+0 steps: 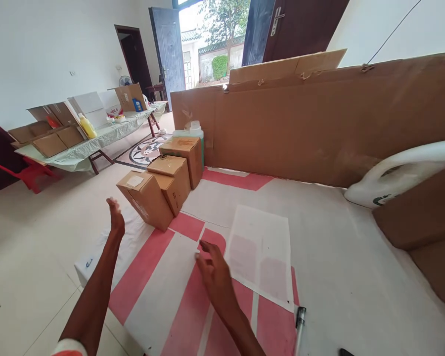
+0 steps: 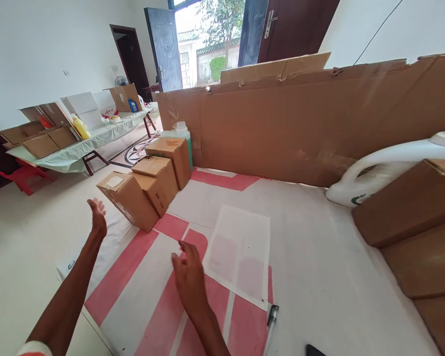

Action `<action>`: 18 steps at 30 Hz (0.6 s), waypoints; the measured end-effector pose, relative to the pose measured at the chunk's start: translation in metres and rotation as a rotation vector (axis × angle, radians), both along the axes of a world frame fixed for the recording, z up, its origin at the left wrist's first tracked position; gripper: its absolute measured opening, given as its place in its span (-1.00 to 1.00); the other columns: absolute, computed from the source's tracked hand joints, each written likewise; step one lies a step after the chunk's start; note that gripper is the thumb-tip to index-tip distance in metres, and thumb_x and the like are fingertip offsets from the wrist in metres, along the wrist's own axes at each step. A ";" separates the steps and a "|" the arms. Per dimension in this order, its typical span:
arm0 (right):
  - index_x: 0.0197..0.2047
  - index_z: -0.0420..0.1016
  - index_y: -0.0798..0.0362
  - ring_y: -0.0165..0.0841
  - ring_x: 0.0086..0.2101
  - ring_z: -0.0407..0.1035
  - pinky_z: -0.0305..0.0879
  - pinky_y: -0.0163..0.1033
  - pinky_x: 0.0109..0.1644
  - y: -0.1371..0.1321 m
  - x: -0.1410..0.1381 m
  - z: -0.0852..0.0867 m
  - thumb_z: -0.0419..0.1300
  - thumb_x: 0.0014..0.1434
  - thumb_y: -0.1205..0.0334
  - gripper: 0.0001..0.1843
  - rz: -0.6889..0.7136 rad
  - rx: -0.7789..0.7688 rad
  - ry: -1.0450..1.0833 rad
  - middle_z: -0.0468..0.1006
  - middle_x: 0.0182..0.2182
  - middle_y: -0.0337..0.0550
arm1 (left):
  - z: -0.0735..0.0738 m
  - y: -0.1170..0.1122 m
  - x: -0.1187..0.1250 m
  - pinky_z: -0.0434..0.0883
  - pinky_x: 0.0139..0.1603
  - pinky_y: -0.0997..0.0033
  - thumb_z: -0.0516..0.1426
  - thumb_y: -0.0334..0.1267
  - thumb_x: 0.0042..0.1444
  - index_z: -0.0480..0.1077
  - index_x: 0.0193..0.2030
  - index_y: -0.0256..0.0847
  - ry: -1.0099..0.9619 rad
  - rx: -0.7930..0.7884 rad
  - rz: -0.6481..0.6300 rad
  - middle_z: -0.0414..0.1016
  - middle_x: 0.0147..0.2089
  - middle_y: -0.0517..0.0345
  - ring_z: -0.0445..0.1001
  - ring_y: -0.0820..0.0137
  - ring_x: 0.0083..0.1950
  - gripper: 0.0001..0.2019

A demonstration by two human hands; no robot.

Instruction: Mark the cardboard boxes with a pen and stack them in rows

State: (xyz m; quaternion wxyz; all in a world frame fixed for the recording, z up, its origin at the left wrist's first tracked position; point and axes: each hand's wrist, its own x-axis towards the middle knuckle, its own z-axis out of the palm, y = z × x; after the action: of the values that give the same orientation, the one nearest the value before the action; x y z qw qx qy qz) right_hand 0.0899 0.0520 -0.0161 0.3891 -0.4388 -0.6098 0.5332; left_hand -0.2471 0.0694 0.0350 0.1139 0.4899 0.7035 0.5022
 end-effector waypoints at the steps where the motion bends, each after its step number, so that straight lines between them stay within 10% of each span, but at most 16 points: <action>1: 0.30 0.41 -0.07 -0.07 0.23 0.41 0.46 0.09 0.21 0.006 -0.022 0.000 0.07 0.40 -0.15 -0.46 0.066 0.016 0.005 0.43 0.31 0.05 | -0.011 0.005 -0.003 0.38 0.33 -0.21 -0.62 0.58 0.04 0.26 0.43 0.03 -0.080 -0.016 -0.010 0.25 0.50 -0.13 -0.03 -0.04 0.63 0.15; 9: 0.60 -0.13 -0.04 -0.10 0.53 -0.23 -0.17 0.21 0.56 0.027 -0.088 -0.016 0.10 0.38 -0.16 -0.10 0.232 0.020 -0.021 -0.09 0.58 0.00 | -0.077 -0.028 0.090 0.26 0.49 -0.08 -0.34 0.51 0.26 0.36 0.34 -0.15 -0.503 0.021 -0.036 0.44 0.37 -0.18 0.29 -0.01 0.49 -0.06; 18: 0.07 0.43 -0.06 -0.18 -0.05 0.51 0.47 -0.13 -0.06 -0.056 0.065 -0.013 0.07 0.45 -0.07 -0.68 -0.120 0.061 -0.115 0.59 -0.06 -0.07 | -0.076 -0.141 0.215 0.25 0.43 -0.10 -0.11 0.31 0.39 0.15 0.51 -0.07 -0.308 -0.130 -0.345 0.23 0.47 -0.16 0.26 0.00 0.45 -0.28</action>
State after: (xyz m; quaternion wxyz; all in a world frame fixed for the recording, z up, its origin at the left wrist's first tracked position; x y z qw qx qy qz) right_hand 0.1551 -0.0041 -0.0293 0.3979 -0.4925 -0.6196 0.4640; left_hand -0.0319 -0.0713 -0.0408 0.3353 0.5122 0.6144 0.4977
